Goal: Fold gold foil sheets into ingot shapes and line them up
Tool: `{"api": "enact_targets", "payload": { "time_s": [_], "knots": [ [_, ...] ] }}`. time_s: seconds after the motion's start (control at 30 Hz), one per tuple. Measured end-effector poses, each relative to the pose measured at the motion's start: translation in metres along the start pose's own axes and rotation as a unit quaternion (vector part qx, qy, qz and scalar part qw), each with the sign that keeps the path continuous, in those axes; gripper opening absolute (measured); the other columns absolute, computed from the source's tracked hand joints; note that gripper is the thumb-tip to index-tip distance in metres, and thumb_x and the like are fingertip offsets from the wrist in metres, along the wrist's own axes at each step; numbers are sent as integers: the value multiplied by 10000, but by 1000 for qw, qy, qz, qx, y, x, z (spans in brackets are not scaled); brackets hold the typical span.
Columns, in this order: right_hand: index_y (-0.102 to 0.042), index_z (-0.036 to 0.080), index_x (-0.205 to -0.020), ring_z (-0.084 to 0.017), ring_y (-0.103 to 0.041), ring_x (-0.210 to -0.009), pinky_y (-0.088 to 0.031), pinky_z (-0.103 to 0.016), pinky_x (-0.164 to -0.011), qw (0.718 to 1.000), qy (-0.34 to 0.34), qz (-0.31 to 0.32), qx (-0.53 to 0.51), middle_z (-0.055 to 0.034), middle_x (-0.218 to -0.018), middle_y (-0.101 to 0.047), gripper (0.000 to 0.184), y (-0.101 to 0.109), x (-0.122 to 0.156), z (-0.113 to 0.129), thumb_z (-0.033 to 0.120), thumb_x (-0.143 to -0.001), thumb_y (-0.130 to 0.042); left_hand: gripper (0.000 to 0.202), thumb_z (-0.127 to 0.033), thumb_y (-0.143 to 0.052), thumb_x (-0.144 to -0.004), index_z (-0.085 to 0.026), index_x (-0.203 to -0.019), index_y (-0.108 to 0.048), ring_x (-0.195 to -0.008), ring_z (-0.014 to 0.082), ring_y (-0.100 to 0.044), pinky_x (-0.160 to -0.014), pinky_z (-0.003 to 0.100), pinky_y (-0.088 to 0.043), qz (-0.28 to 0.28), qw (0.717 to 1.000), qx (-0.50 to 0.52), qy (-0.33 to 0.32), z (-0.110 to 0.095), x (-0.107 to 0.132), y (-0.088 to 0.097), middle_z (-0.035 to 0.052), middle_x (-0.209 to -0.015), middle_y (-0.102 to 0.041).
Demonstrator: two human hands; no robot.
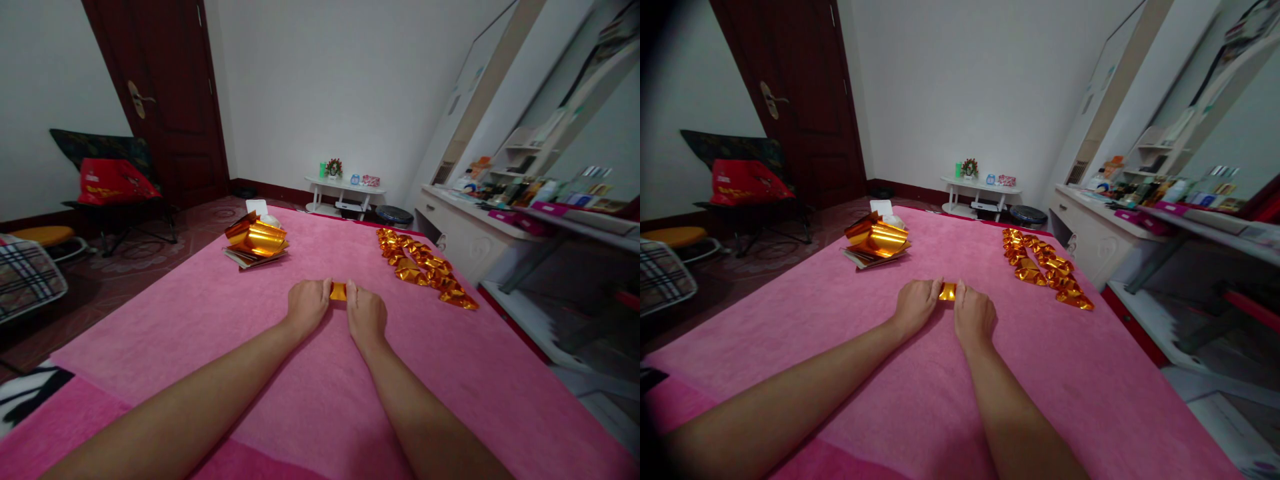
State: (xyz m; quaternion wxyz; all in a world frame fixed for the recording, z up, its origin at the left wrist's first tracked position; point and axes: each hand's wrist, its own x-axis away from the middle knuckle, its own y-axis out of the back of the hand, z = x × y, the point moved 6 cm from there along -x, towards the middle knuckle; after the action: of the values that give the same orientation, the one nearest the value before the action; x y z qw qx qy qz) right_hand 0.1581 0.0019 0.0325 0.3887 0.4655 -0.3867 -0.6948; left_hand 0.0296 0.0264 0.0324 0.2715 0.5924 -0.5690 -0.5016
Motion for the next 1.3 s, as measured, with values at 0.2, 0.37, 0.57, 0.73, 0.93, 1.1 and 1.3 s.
{"api": "enact_targets", "payload": {
  "time_s": [0.2, 0.37, 0.57, 0.73, 0.93, 1.1, 1.3],
  "knots": [
    [-736, 173, -870, -219, -679, -717, -418, -263, -618, 999, 13, 5, 40, -126, -762, -721, 497, -1, -1, 5, 347, -966, -280, 615, -415, -175, -975, -140, -945, -725, -875, 206, -655, -749, 273, -428, 34, 999, -13, 21, -2, 1, -3, 132, -938, -714],
    [-735, 158, -876, -209, -676, -724, -422, -259, -635, 999, 18, 9, 42, -136, -765, -720, 504, -2, 0, 5, 342, -971, -275, 615, -386, -161, -980, -151, -924, -726, -827, 209, -663, -714, 281, -424, 19, 1000, -22, -11, -3, -1, -5, 122, -900, -721],
    [-732, 174, -872, -197, -661, -722, -384, -248, -606, 1000, -6, 13, -24, -131, -801, -724, 549, -3, -2, -2, 407, -967, -244, 631, -422, -155, -976, -163, -886, -723, -781, 202, -659, -638, 265, -384, -2, 1000, 6, -13, 1, -3, -4, 111, -853, -722],
    [-721, 223, -916, -197, -654, -752, -363, -244, -594, 995, -19, 6, -101, -102, -828, -727, 532, 0, -2, -6, 466, -950, -249, 709, -477, -90, -966, -173, -792, -707, -758, 195, -649, -590, 255, -350, -12, 997, 71, 8, 7, -3, -1, 94, -808, -716],
    [-717, 208, -926, -180, -649, -792, -369, -227, -622, 989, -19, -4, -146, -92, -848, -729, 487, 3, -1, -8, 432, -948, -286, 677, -472, -119, -968, -162, -797, -696, -764, 185, -640, -598, 248, -339, -17, 995, 94, 9, 7, -3, -1, 97, -824, -715],
    [-716, 222, -933, -195, -660, -768, -365, -245, -607, 993, -5, 4, -119, -99, -833, -729, 484, 0, -1, -5, 411, -954, -271, 596, -451, -188, -970, -174, -839, -698, -769, 183, -642, -610, 250, -344, -28, 997, 72, -7, 5, -4, -2, 82, -833, -717],
    [-713, 190, -913, -206, -656, -715, -368, -265, -601, 999, 8, 17, -44, -129, -792, -719, 509, -5, -2, -1, 378, -965, -244, 564, -388, -197, -976, -169, -838, -698, -751, 202, -645, -612, 277, -345, -47, 998, 12, -26, 1, -4, -4, 88, -832, -718]
  ]
}}
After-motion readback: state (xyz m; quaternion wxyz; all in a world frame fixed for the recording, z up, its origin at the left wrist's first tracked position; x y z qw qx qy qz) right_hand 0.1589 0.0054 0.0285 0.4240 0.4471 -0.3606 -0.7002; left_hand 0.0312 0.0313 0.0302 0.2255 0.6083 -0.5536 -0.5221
